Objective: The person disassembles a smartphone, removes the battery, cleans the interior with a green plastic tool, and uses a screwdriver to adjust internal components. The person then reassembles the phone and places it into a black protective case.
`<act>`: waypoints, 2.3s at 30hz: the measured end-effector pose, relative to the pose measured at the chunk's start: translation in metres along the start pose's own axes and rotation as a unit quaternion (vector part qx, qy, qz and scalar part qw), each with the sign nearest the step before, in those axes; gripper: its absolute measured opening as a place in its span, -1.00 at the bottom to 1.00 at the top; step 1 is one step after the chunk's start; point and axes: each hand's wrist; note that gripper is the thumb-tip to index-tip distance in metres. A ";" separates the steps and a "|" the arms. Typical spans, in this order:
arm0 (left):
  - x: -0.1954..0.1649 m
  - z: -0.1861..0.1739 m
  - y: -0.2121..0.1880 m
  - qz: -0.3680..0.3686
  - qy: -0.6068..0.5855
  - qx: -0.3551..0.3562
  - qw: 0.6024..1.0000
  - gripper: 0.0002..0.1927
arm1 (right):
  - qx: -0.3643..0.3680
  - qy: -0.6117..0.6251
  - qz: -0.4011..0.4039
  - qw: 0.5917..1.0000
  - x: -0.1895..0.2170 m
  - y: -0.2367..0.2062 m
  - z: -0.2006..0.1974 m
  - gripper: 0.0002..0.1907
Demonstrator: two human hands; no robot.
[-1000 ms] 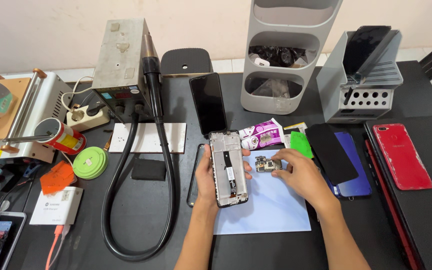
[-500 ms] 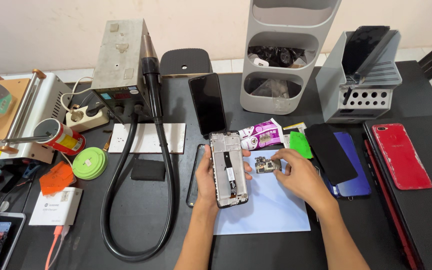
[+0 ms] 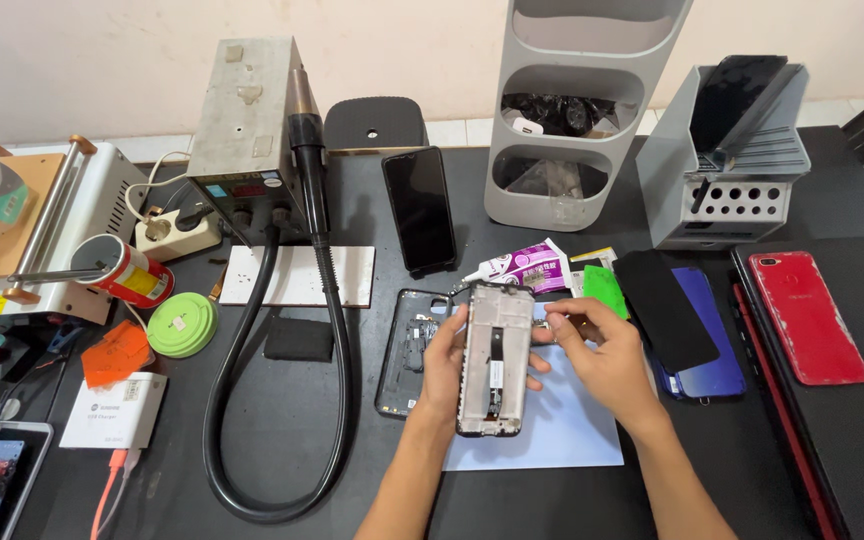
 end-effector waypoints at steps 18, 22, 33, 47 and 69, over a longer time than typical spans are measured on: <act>0.006 -0.010 -0.001 0.004 0.060 0.025 0.998 -0.28 | -0.104 0.140 0.017 0.985 -0.004 -0.002 -0.027 -0.85; 0.008 -0.014 -0.001 0.016 0.052 0.030 0.998 -0.27 | -0.149 0.139 0.017 0.979 -0.008 -0.003 -0.044 -0.85; 0.005 -0.008 -0.003 0.017 -0.008 0.037 0.999 -0.22 | -0.048 -0.270 0.340 0.899 0.016 -0.063 -0.068 -0.69; 0.002 -0.010 -0.002 0.041 -0.046 0.005 0.998 -0.13 | -0.077 -0.368 0.241 0.895 0.007 -0.067 -0.028 -0.72; 0.004 -0.014 0.000 0.057 -0.025 -0.007 0.998 -0.20 | -0.079 -0.372 0.194 0.904 -0.013 -0.050 -0.040 -0.85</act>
Point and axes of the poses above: each hand's wrist, its own y-axis towards the middle knuckle, its own z-axis out of the palm, x = y × z, and after that the axes turned 13 degrees about x, right-handed
